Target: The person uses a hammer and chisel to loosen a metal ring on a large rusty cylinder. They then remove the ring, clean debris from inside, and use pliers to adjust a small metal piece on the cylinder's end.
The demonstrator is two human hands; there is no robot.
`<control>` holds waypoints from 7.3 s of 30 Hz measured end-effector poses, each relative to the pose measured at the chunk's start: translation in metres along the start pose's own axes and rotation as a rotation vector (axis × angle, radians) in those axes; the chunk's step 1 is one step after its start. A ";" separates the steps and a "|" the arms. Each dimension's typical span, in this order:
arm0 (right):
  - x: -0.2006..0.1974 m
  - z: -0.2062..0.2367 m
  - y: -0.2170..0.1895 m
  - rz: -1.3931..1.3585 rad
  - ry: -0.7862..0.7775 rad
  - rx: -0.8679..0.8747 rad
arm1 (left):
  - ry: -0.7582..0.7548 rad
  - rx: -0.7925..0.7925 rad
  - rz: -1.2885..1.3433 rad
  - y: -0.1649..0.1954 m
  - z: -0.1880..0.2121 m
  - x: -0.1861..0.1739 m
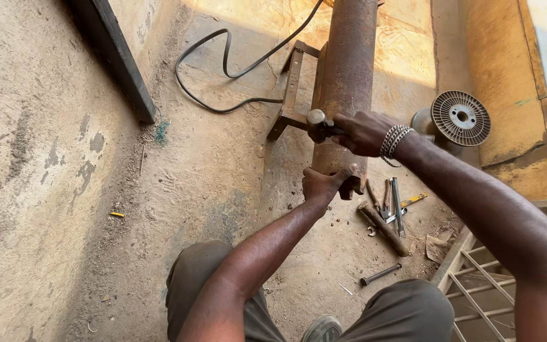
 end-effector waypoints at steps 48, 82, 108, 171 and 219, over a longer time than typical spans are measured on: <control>0.329 0.077 0.088 -2.314 0.991 0.472 | -0.401 0.044 -0.252 -0.017 -0.029 0.011; 0.330 0.047 0.037 -2.392 0.672 0.370 | -0.460 0.146 -0.303 -0.019 -0.017 -0.010; 0.367 0.027 0.011 -2.829 0.518 0.375 | -0.446 0.138 -0.258 -0.024 -0.025 -0.015; 0.238 0.021 0.006 -2.899 1.061 -0.353 | -0.400 0.230 -0.621 -0.017 -0.061 -0.022; -0.009 -0.078 -0.048 0.016 0.020 -0.162 | -0.187 0.041 -0.645 -0.041 -0.031 -0.023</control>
Point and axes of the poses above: each hand's wrist, its own z-axis away from the middle knuckle, its own x-axis out of the palm, y = z × x, the point moved 10 cm from there along -z, towards the middle knuckle, and after that the axes turned 8 degrees about -x, right-handed, at the moved point
